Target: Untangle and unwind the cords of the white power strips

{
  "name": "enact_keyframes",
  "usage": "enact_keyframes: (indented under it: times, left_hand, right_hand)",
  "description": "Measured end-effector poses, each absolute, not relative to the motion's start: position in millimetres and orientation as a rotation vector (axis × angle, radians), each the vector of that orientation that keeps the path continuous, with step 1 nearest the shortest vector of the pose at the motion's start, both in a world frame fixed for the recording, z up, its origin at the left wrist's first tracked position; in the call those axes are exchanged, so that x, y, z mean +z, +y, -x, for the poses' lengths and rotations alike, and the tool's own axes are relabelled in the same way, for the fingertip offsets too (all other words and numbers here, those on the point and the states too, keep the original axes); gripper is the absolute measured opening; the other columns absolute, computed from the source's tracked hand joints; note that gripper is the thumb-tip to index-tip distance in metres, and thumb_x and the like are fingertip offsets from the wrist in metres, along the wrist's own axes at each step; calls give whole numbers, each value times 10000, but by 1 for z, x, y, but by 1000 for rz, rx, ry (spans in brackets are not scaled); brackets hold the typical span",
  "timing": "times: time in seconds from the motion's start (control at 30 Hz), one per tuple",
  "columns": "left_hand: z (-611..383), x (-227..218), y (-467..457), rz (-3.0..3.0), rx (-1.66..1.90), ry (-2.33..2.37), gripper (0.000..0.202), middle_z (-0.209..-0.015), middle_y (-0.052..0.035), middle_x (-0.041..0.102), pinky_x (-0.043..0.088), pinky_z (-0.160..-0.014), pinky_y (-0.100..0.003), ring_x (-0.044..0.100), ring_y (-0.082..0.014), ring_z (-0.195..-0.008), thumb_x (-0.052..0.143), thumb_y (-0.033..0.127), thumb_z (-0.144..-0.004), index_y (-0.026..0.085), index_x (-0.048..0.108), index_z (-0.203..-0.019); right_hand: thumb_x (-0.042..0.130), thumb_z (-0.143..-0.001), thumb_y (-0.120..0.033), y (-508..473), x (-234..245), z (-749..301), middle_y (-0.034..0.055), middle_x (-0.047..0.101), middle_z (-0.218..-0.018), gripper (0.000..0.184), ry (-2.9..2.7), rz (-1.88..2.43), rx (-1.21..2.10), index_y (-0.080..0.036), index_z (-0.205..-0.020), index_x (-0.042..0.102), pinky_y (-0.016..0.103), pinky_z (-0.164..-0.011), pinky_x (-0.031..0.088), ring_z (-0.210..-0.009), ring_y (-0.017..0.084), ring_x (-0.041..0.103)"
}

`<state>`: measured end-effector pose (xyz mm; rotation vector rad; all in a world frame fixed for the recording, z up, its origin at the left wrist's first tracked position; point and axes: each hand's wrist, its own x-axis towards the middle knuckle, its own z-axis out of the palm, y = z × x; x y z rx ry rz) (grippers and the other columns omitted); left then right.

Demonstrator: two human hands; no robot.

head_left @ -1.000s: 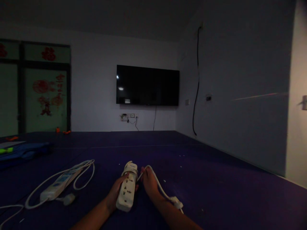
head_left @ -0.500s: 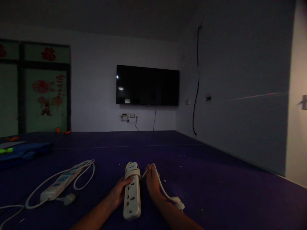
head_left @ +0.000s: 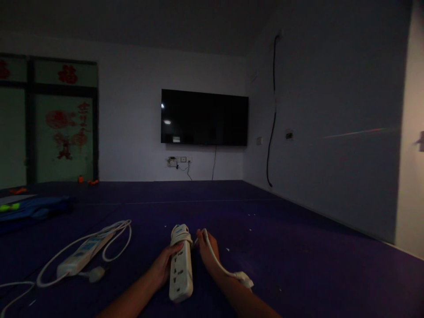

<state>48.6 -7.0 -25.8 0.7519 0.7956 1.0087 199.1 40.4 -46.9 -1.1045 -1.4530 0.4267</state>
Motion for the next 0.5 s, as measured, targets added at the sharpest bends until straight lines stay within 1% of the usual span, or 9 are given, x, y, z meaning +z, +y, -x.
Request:
enact_keyframes:
  times: [0.17,0.23,0.33,0.4,0.5]
  left_hand:
    - [-48,-25,-8,-733,1002,777,386,-622,-30,654,452,-611,-287,604,-174,-535,658,318,-645,133,570,-972]
    - [-48,-25,-8,-725,1004,779,343,-612,-33,654,454,-596,-283,601,-171,-521,645,317,-658,128,577,-936]
    - [-47,-25,-8,-720,1029,798,280,-571,-33,643,454,-562,-273,585,-160,-481,638,327,-666,118,586,-844]
    - [-47,-25,-8,-728,1047,823,264,-553,-35,637,449,-539,-265,577,-155,-464,635,338,-670,116,586,-804]
    - [-47,-27,-8,-748,1051,827,286,-551,-33,636,445,-521,-260,571,-151,-453,631,361,-674,120,591,-822]
  right_hand:
    - [470,-768,-375,44,-51,-200,5,615,-620,236,-1606,1236,398,-192,-670,583,200,-523,362,-570,125,557]
    - [498,-744,-332,44,-51,-200,13,621,-618,202,-1675,1294,359,-190,-635,593,202,-517,347,-574,131,559]
    - [517,-709,-277,43,-50,-200,16,619,-593,171,-1755,1342,290,-191,-586,600,204,-503,324,-566,134,554]
    - [517,-694,-252,42,-49,-200,13,627,-608,144,-1787,1337,289,-195,-607,617,202,-501,321,-568,131,556]
    - [521,-681,-240,40,-47,-199,13,645,-666,123,-1809,1323,329,-197,-664,635,198,-519,334,-609,134,567]
